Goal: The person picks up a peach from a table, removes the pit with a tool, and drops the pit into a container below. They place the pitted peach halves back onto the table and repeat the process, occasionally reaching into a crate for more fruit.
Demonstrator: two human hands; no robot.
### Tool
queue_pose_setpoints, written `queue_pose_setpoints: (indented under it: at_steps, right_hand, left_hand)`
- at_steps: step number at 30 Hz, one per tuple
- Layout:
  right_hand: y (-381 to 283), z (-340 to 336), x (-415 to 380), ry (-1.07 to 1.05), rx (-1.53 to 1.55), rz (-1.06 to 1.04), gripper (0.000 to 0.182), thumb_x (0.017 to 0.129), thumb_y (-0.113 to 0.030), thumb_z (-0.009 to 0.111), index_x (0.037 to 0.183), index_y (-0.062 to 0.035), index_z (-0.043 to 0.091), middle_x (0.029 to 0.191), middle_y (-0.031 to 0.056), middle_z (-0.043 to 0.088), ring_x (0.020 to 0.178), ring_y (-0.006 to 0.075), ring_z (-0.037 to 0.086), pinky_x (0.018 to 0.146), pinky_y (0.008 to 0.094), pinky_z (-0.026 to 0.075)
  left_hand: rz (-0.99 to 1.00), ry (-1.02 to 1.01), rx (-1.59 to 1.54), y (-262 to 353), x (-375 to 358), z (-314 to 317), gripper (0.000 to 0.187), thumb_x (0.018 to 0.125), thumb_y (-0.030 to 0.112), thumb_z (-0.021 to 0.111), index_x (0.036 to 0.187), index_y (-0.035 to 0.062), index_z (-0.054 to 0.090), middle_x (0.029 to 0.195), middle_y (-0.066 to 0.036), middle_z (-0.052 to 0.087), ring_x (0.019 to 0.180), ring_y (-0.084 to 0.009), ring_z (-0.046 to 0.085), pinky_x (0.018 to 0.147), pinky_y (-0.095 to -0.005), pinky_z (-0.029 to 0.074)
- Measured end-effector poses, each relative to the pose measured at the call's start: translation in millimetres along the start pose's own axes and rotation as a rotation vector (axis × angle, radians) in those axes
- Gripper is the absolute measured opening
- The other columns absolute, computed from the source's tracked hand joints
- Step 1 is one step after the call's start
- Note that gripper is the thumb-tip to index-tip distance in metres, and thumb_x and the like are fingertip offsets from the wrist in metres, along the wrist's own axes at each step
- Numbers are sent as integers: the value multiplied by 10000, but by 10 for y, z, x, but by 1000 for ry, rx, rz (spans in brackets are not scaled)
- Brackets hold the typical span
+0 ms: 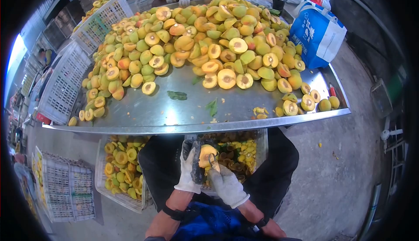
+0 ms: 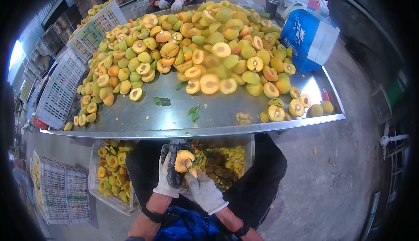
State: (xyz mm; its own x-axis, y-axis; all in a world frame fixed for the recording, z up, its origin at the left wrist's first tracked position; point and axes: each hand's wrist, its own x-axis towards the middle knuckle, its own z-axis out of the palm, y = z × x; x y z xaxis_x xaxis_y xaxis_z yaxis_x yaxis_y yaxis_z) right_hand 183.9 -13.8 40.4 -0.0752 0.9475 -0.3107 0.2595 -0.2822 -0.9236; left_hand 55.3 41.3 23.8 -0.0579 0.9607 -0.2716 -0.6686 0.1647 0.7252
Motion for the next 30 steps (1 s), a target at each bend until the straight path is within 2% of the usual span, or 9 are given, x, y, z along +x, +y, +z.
queue_pose_setpoints:
  at_steps: [3, 6, 9, 13, 16, 19, 20, 24, 30]
  right_hand:
    - [55, 31, 9, 24, -48, -34, 328, 978, -313, 510, 1089, -22, 614, 890, 259, 646, 860, 463, 622, 731, 478, 489]
    - [-17, 2, 27, -48, -84, -20, 328, 980, -281, 490, 1093, -4, 626, 908, 220, 660, 872, 379, 639, 777, 423, 488]
    - [132, 112, 54, 25, -71, -27, 320, 984, -266, 477, 1072, 5, 624, 879, 213, 651, 842, 375, 630, 764, 423, 485]
    - [172, 87, 98, -41, -10, -38, 300, 989, -243, 471, 1064, 4, 625, 852, 197, 647, 795, 359, 617, 732, 419, 480]
    - [199, 118, 74, -2, 40, -44, 290, 990, -234, 473, 1059, 3, 624, 838, 184, 651, 766, 345, 616, 713, 416, 481]
    - [306, 165, 99, 44, 11, -56, 286, 987, -235, 482, 1063, 1, 624, 843, 177, 659, 768, 341, 627, 722, 413, 488]
    - [298, 136, 111, 12, 14, -20, 289, 986, -240, 485, 1068, 0, 624, 849, 177, 663, 775, 344, 631, 730, 411, 491]
    - [245, 97, 136, -31, -97, 42, 313, 982, -263, 493, 1096, -3, 624, 875, 172, 674, 807, 337, 646, 755, 393, 499]
    - [303, 141, 139, 15, 9, -113, 321, 978, -284, 495, 1098, -16, 625, 870, 155, 676, 796, 303, 648, 738, 380, 501]
  left_hand:
    - [74, -29, 111, -15, -20, 11, 251, 1014, 199, 504, 1189, 30, 564, 1035, -110, 658, 923, -198, 667, 819, -344, 567]
    - [-109, -118, -69, -78, 32, -167, 303, 1002, 224, 529, 1211, 8, 562, 1044, -110, 660, 937, -195, 665, 826, -338, 565]
    - [-30, -119, 146, -130, 11, -156, 334, 988, 268, 559, 1183, -3, 571, 1044, -108, 662, 936, -183, 662, 840, -316, 557]
    - [158, -164, 379, -59, -29, -6, 336, 964, 243, 596, 1173, -18, 572, 1046, -106, 655, 951, -162, 643, 847, -295, 530]
    - [155, -202, 223, -56, -21, 12, 349, 950, 215, 609, 1203, -20, 562, 1075, -101, 645, 981, -153, 627, 870, -294, 514]
    - [134, -288, 460, 65, 55, -13, 392, 964, 245, 594, 1249, -19, 543, 1116, -109, 638, 1016, -166, 626, 899, -309, 513]
    - [-99, -247, 170, -80, 155, -275, 411, 986, 265, 562, 1282, -18, 527, 1121, -110, 644, 1018, -175, 635, 907, -316, 522]
    - [-113, -253, 259, -52, 130, -333, 384, 990, 235, 561, 1281, -12, 521, 1148, -126, 640, 1019, -180, 643, 891, -306, 537]
    - [-89, -97, 86, -58, 39, -274, 296, 986, 206, 547, 1201, 4, 560, 1094, -105, 650, 979, -185, 656, 878, -306, 545]
